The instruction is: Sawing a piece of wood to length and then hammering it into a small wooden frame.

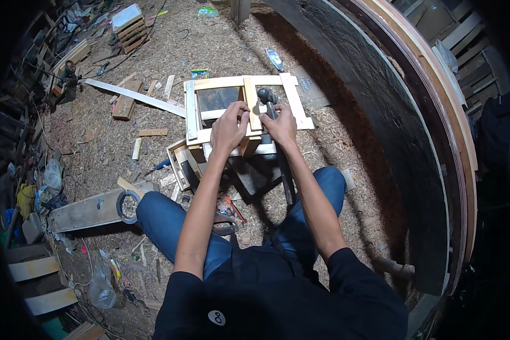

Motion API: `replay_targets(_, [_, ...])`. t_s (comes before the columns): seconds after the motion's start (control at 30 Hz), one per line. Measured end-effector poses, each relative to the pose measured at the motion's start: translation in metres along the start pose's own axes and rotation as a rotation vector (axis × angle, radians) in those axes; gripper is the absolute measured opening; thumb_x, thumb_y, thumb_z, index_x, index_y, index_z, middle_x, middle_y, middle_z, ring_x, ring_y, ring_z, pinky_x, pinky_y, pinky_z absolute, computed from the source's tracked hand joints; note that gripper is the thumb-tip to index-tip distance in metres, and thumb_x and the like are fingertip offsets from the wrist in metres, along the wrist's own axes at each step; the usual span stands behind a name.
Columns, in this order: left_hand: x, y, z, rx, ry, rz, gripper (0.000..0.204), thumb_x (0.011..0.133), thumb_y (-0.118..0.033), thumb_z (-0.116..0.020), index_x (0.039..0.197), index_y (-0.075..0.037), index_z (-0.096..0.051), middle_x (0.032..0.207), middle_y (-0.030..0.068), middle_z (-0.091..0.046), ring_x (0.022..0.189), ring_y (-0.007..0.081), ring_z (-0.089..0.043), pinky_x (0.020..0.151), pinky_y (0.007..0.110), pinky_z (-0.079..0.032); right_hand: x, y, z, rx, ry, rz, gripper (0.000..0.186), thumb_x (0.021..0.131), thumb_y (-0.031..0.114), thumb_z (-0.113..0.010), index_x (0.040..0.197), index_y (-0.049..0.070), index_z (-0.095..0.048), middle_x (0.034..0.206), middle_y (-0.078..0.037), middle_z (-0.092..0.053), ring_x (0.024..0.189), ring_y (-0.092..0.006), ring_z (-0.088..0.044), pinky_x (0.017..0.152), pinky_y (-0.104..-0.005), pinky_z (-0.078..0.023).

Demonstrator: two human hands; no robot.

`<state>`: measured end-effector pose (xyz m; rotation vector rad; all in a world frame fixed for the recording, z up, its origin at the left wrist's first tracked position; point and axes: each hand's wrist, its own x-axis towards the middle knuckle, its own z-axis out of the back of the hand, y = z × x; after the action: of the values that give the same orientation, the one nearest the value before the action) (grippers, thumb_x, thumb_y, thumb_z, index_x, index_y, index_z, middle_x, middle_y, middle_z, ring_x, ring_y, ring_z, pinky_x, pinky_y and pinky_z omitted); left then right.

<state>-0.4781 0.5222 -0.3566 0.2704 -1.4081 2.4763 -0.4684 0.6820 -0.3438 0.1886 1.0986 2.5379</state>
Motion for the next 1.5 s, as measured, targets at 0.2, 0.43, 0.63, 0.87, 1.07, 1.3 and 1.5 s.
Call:
replay_targets(0.2, [0.001,0.002,-0.001,-0.049,0.011,0.005,0.017,0.093,-0.018,-0.058,0.106,-0.007,-0.06,0.117,0.0078,-0.068,0.085,0.024,-0.071,0.077,0.035,-0.053,0.0,-0.004,-0.004,-0.03,-0.044,0.034,0.051,0.069,0.036,-0.08,0.103,0.002,-0.065,0.087,-0.018,-0.071,0.082,-0.0316,-0.07,0.074,-0.0415,-0.053])
replay_targets(0.43, [0.001,0.008,0.001,-0.038,0.044,0.035,0.021,0.096,-0.024,-0.056,0.113,-0.016,-0.064,0.095,0.0098,-0.073,0.089,0.0277,-0.071,0.073,0.039,-0.053,-0.004,0.003,-0.001,0.01,0.023,0.021,0.049,0.073,0.034,-0.075,0.11,0.004,-0.064,0.088,-0.019,-0.071,0.088,-0.0366,-0.069,0.079,-0.0464,-0.053])
replay_targets(0.63, [0.003,0.007,0.003,-0.064,0.092,0.072,0.017,0.098,-0.02,-0.053,0.106,-0.006,-0.058,0.118,0.0032,-0.07,0.094,0.0214,-0.071,0.081,0.034,-0.053,-0.003,0.003,0.0,-0.008,0.057,-0.015,0.049,0.075,0.034,-0.076,0.111,0.004,-0.062,0.094,-0.019,-0.07,0.091,-0.0356,-0.068,0.081,-0.0456,-0.052])
replay_targets(0.87, [0.003,0.007,0.001,-0.064,0.093,0.054,0.017,0.098,-0.02,-0.054,0.106,-0.006,-0.058,0.118,0.0044,-0.07,0.097,0.0213,-0.071,0.082,0.034,-0.053,-0.005,0.004,0.001,-0.027,0.046,-0.006,0.047,0.076,0.034,-0.076,0.109,0.003,-0.062,0.096,-0.02,-0.07,0.093,-0.0358,-0.068,0.082,-0.0459,-0.052])
replay_targets(1.07, [0.006,0.016,-0.002,-0.052,0.068,0.078,0.018,0.096,-0.023,-0.056,0.108,-0.011,-0.061,0.105,0.0074,-0.072,0.093,0.0246,-0.071,0.077,0.036,-0.053,-0.011,0.011,0.002,-0.082,0.035,0.037,0.044,0.078,0.033,-0.074,0.107,0.002,-0.061,0.096,-0.022,-0.069,0.094,-0.0383,-0.067,0.083,-0.0479,-0.051])
replay_targets(1.3, [0.007,0.02,-0.005,-0.066,0.047,0.051,0.019,0.096,-0.027,-0.055,0.109,-0.016,-0.063,0.101,0.0062,-0.073,0.092,0.0279,-0.07,0.075,0.039,-0.052,-0.009,0.008,0.002,-0.063,0.063,0.027,0.046,0.077,0.033,-0.074,0.108,0.001,-0.061,0.098,-0.023,-0.069,0.095,-0.0389,-0.067,0.085,-0.0477,-0.051])
replay_targets(1.5, [0.008,0.01,0.0,-0.134,0.062,0.062,0.017,0.097,-0.021,-0.054,0.106,-0.008,-0.061,0.113,0.0044,-0.071,0.099,0.0227,-0.069,0.082,0.035,-0.052,-0.005,0.006,0.001,-0.062,0.063,-0.015,0.047,0.076,0.034,-0.075,0.108,0.002,-0.062,0.098,-0.021,-0.07,0.096,-0.037,-0.067,0.086,-0.0464,-0.051])
